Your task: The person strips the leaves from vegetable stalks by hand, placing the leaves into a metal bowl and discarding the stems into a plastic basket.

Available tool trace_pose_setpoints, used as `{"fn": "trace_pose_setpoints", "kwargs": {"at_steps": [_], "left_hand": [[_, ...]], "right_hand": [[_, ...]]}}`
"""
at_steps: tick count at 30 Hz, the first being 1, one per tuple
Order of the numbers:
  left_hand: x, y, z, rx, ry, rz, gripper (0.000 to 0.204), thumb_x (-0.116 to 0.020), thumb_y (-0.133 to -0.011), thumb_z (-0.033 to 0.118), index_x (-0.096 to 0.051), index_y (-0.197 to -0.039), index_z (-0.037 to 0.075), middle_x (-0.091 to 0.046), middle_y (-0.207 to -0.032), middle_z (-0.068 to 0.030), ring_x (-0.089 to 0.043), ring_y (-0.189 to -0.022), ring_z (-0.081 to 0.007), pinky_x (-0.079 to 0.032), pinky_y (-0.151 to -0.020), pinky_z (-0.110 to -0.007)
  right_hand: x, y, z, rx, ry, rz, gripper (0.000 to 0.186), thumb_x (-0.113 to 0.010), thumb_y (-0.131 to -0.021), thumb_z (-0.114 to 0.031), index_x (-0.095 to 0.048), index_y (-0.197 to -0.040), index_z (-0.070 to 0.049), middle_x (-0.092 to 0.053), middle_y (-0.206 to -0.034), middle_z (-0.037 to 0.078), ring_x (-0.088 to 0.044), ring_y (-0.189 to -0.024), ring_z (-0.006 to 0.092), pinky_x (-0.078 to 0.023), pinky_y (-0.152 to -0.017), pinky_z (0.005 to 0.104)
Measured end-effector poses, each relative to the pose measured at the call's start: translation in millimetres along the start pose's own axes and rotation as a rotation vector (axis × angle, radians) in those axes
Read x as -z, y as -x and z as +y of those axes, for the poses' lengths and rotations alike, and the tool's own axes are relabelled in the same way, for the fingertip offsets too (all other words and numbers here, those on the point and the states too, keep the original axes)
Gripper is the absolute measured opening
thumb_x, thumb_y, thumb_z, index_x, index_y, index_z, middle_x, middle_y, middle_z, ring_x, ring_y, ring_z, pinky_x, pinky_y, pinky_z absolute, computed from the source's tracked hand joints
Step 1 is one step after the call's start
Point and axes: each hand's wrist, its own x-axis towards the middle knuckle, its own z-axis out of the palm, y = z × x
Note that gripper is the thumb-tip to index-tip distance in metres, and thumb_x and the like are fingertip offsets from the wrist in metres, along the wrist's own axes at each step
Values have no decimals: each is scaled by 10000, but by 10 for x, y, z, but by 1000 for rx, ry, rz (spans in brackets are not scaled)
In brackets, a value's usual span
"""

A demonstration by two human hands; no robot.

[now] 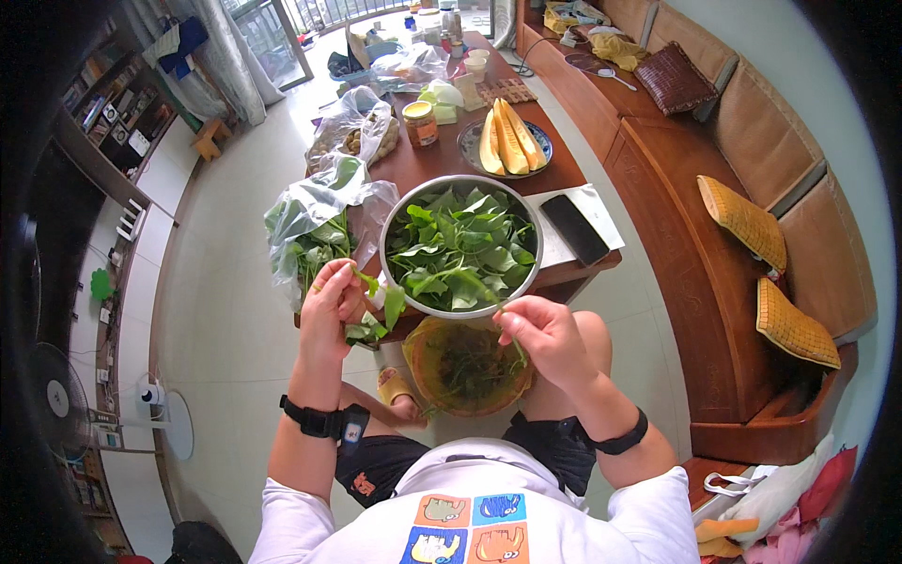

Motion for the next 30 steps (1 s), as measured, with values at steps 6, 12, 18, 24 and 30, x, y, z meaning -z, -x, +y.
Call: {"fn": "trace_pose_setpoints", "kwargs": {"at_steps": [6,12,18,24,30], "left_hand": [[-274,-510,-208,-12,-222,8,233,-623,-939,144,-593,-1136,24,-611,-808,10,-364,-479,-10,-263,-421,-189],[-529,-492,-486,-439,-745,-114,186,-644,-899,49,-647,-1084,29,-646,-923,3,-515,-655,-50,-413,-570,-206],[-851,-33,-338,-739,-1050,-321,141,-676,-845,45,-664,-986,54,-661,-858,-61,-559,-642,-136,-429,-561,-247],[-677,154,-347,-580,-1071,-316,106,-704,-821,38,-685,-926,31,-675,-824,-60,-605,-696,-128,-469,-622,-240],[-502,314,-374,-417,-1008,-270,122,-707,-812,27,-726,-932,19,-670,-826,-48,-594,-698,-101,-458,-612,-230]], "right_hand": [[194,20,60,12,-12,224,167,-606,-958,-149,-687,-974,-4,-675,-798,24,-603,-714,64,-414,-619,191],[259,79,72,-59,81,186,154,-616,-949,-144,-691,-975,-12,-667,-738,15,-602,-708,65,-435,-635,191],[212,89,73,-12,-72,39,150,-611,-952,-110,-672,-996,19,-681,-872,37,-618,-747,97,-494,-711,220],[66,98,13,-35,-78,0,145,-602,-955,-127,-691,-972,-13,-678,-807,17,-628,-704,77,-429,-597,171],[-4,118,101,-175,-79,-148,167,-603,-962,-118,-663,-1017,28,-663,-903,33,-608,-771,88,-483,-698,223]]}}
